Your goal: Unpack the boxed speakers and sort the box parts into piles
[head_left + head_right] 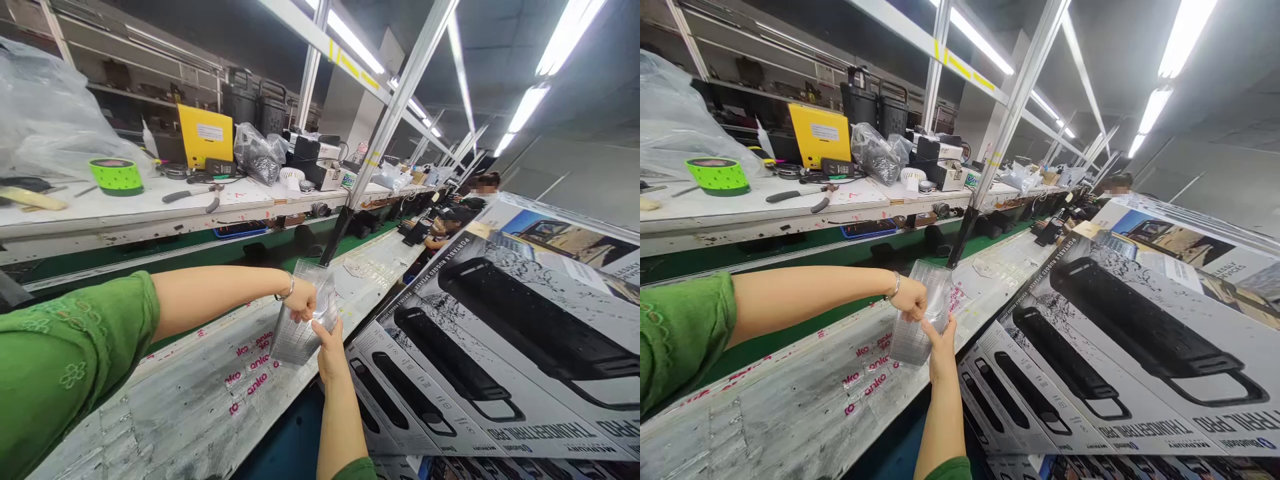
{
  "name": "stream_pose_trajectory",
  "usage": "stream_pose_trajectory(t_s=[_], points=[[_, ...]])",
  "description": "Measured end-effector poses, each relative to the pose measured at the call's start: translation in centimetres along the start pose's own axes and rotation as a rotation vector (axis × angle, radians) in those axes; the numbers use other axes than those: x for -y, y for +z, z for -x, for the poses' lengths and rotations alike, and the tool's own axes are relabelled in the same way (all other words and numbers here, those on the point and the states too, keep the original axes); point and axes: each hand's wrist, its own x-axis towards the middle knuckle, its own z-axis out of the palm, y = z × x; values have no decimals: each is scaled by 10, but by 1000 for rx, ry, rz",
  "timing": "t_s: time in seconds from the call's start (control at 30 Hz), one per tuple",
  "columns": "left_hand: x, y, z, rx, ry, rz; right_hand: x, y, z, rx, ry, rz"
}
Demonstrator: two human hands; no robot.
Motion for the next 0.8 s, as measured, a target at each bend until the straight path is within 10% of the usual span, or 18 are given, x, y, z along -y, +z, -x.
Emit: stream_pose_trajectory(t_s=[0.2, 0.5, 0.63, 0.8], points=[[-15, 6, 0, -206, 11, -319, -2, -4, 0, -17, 35, -58], [-61, -48, 55, -572, -84, -654, 5, 4, 9, -49, 84, -81], [-70, -9, 84, -822, -214, -745, 5, 4, 11, -52, 79, -95], [-27, 85, 112, -602, -554, -532, 0, 1, 11, -68, 70, -148]])
